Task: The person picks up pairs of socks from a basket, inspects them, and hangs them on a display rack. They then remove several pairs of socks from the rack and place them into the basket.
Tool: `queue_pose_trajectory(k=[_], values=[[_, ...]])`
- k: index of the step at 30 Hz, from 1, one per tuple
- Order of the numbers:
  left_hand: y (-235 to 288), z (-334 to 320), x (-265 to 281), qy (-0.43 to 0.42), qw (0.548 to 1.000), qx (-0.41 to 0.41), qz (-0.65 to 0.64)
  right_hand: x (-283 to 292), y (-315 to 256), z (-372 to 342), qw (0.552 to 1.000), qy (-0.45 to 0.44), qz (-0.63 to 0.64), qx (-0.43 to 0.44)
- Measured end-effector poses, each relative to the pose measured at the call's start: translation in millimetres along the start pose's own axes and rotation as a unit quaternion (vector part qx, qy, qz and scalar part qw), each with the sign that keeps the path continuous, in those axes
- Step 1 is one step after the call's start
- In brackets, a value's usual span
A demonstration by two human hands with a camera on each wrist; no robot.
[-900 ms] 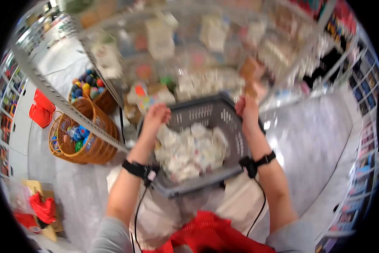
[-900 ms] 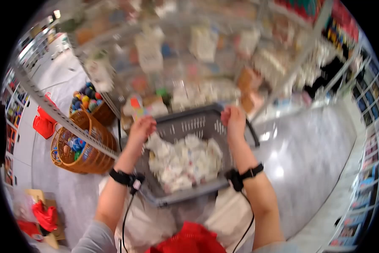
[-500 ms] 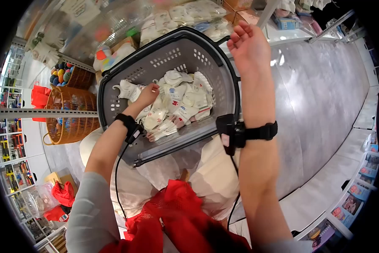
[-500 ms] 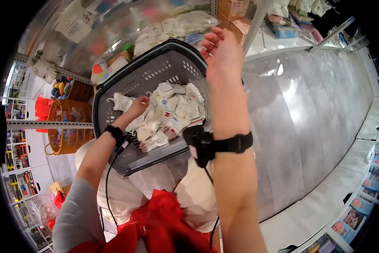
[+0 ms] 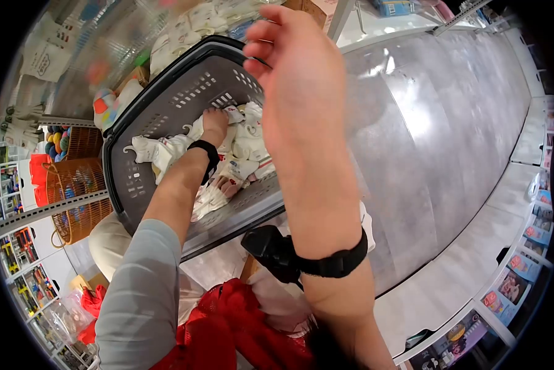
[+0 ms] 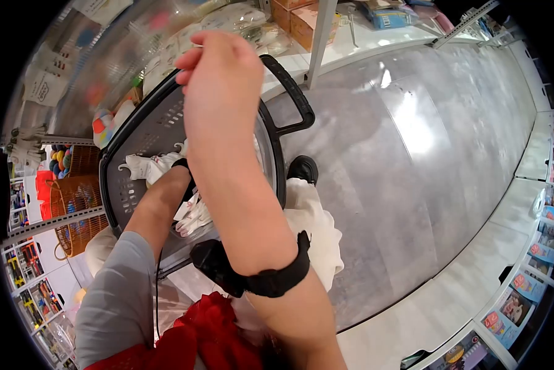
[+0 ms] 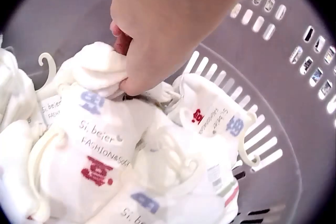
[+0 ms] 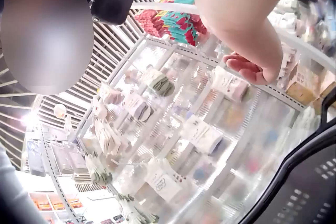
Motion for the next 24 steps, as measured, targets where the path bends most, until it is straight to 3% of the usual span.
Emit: queue_pose_trajectory(k=[3, 6, 7, 8, 10, 12, 14, 16, 18, 19, 22, 23, 24], values=[[-29, -26, 35, 0.038, 0.982, 0.036, -0.184, -14, 13, -4, 0.999, -0.023, -0.019, -0.013], [-85, -34, 20, 0.107, 0.935, 0.054, -0.334, -18, 38, 0, 0.997, -0.013, -0.030, -0.067], [-91, -70, 67, 0.136, 0.917, 0.097, -0.362, -20, 45, 4, 0.997, -0.023, -0.030, -0.065], [-95, -93, 69, 0.140, 0.851, 0.114, -0.494, -23, 53, 7, 0.997, -0.030, -0.033, -0.065], [-98, -132, 69, 0.147, 0.662, 0.135, -0.722, -29, 63, 10, 0.995, -0.034, -0.062, -0.063], [-75, -190, 110, 0.156, 0.485, 0.087, -0.856, -33, 82, 8, 0.992, -0.031, -0.097, -0.075], [-76, -228, 145, 0.196, 0.379, 0.099, -0.899, -46, 98, 15, 0.986, -0.021, -0.148, -0.069], [-77, -252, 166, 0.225, 0.395, 0.031, -0.890, -56, 127, 12, 0.975, -0.023, -0.205, -0.076], [-83, -259, 164, 0.272, 0.353, 0.002, -0.895, -63, 158, 2, 0.961, -0.036, -0.247, -0.118], [-78, -275, 168, 0.276, 0.345, 0.027, -0.896, -63, 183, -8, 0.956, -0.050, -0.235, -0.170], [-78, -297, 176, 0.271, 0.344, 0.016, -0.899, -92, 208, -41, 0.925, -0.185, -0.289, -0.165], [-81, -300, 181, 0.263, 0.347, -0.008, -0.900, -98, 202, -46, 0.926, -0.177, -0.308, -0.126], [-84, -302, 184, 0.254, 0.346, -0.029, -0.903, -99, 204, -45, 0.932, -0.177, -0.279, -0.146]])
Point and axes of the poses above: each hand's wrist, its own z-axis towards the middle knuckle, its own x-axis out of the back of the hand, y = z × x, the point moved 9 cm from there along z, towards the middle knuckle, and after that the axes turned 15 degrees about -x, right-handed, at the moved point
